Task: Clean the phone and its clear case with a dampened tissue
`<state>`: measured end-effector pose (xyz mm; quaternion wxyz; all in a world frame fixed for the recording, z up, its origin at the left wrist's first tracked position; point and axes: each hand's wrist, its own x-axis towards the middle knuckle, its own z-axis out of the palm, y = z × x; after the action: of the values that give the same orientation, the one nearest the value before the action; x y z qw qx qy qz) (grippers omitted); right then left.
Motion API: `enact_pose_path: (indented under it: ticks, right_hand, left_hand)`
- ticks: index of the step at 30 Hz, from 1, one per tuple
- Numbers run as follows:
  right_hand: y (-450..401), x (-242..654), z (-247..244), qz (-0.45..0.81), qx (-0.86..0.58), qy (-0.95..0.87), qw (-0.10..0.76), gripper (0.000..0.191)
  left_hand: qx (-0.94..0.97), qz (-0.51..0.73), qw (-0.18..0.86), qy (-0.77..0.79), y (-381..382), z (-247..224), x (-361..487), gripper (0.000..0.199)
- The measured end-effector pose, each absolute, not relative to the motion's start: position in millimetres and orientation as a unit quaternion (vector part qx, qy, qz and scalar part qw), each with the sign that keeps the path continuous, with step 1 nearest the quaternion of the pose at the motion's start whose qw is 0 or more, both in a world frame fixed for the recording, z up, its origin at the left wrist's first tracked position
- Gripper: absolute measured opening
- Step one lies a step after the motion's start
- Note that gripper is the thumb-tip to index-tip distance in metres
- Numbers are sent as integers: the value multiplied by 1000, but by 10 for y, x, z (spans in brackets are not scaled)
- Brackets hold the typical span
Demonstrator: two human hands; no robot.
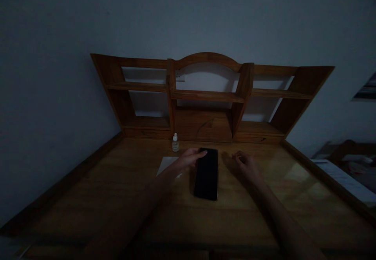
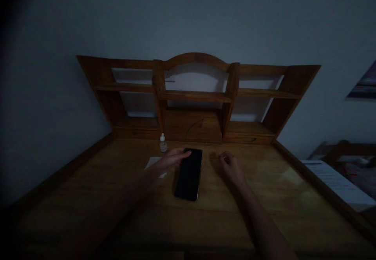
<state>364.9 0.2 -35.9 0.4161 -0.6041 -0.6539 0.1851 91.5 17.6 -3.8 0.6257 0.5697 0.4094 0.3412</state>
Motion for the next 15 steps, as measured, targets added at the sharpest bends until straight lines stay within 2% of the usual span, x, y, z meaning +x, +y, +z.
enact_pose_path:
  ticks: [7, 15]
  right_hand:
    - [-48, 3578, -303, 220, -582, -641, 449, 38]
    - [20, 3254, -84, 326, -543, -619, 464, 47]
  left_hand:
    - [440, 428, 651, 447, 182, -321, 1110, 50]
    - [435, 493, 617, 432, 121, -364, 1128, 47]
